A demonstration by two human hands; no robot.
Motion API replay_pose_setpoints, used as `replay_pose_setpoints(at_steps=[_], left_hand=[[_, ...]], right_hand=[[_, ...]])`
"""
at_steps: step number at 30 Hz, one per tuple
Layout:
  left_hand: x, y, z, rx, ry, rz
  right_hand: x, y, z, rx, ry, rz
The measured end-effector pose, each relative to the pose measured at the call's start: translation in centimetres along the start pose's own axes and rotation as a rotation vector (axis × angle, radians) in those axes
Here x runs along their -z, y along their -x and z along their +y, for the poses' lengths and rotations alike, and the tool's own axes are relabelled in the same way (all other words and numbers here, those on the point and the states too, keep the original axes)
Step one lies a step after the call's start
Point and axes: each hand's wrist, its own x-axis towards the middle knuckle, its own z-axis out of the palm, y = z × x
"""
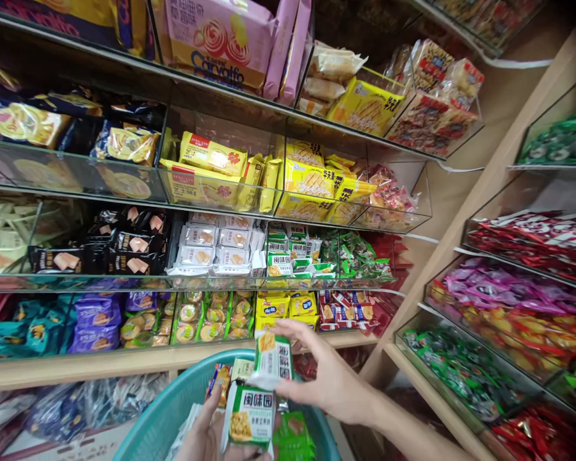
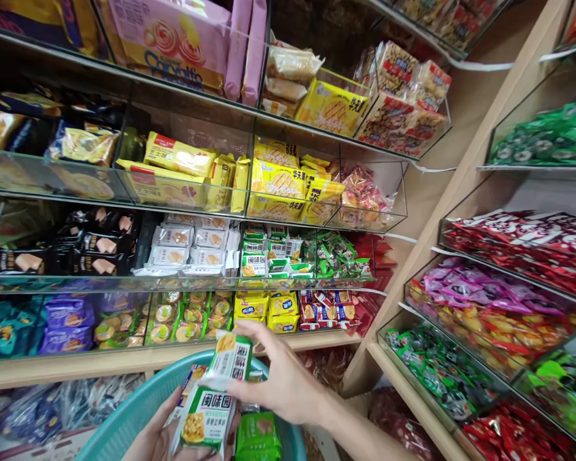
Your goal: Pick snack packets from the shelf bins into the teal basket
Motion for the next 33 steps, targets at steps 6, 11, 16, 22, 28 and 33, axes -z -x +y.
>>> replay_pose_setpoints(at_steps=[6,11,16,22,28,33], left_hand=[[-2.2,1.1,-0.1,-0.053,0.042,0.117],[-2.1,1.3,-0.1,-0.076,-0.013,0.16],[-2.3,1.5,-0.2,-0.11,-0.041,0.235],[-2.1,1.0,-0.3,-0.185,-0.005,0.274],[-2.2,0.4,-1.1,-0.383,0.114,0.207],[-2.3,0.5,-1.8,-0.441,0.171,0.122]], right_hand=[[-1.6,0.6,0.0,0.026,0.039,-0.24],[-2.0,0.3,0.0,0.061,0.076,-0.359],[-2.1,-0.1,0.3,0.13,0.134,-0.412],[-3.1,0.4,0.5,0.157,0.255,-0.304],[-6.5,1.2,-0.8,0.028,0.547,-0.005],[-8.5,0.4,-1.5,-0.063,0.617,0.005]])
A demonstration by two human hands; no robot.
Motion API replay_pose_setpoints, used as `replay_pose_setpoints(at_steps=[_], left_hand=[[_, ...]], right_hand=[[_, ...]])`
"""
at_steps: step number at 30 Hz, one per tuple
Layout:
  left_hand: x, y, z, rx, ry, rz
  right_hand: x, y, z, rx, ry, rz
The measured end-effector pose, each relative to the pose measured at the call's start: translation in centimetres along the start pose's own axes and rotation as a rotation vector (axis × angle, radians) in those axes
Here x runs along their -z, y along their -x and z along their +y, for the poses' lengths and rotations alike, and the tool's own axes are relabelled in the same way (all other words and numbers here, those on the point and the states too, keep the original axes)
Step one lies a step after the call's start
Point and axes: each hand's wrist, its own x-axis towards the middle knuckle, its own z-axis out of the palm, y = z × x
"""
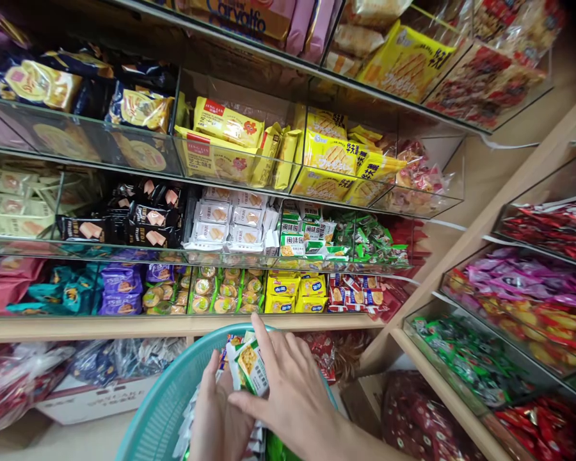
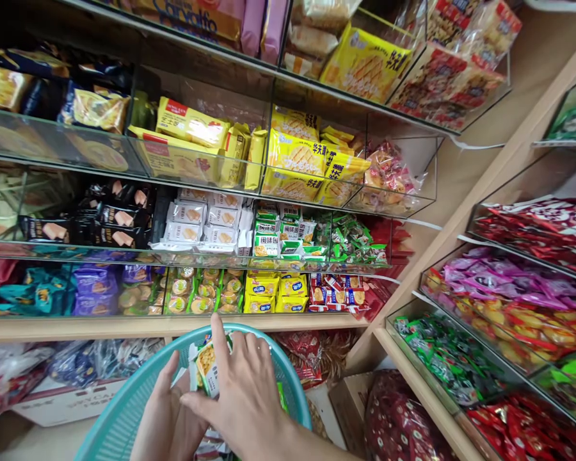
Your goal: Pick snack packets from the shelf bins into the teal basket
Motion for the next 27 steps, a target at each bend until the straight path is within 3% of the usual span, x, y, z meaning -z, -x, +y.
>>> replay_pose_setpoints(at_steps=[6,12,15,21,27], left_hand=[[0.0,-0.2,0.4,0.009,-0.006,0.032],[0.3,-0.3,0.7,0.207,-0.049,0.052],[0.2,-0.2,0.7,0.244,-0.061,0.058],[0.9,-0.6,0.5,0.244,-0.089,0.043],[3.1,-2.0,0.4,0.284,-0.112,-0.128]], right_hand=[[0.7,0.0,0.8,0.061,-0.047,-0.073],[3.5,-0.8,2.3,0.355,-0.109,-0.26],[4.1,-1.2,2.6,0.43,-0.108,-0.309],[3.2,-1.2,2.6,0.404,-0.087,-0.291],[2.4,-1.4,3.4,0.349,-0.04,-0.243]])
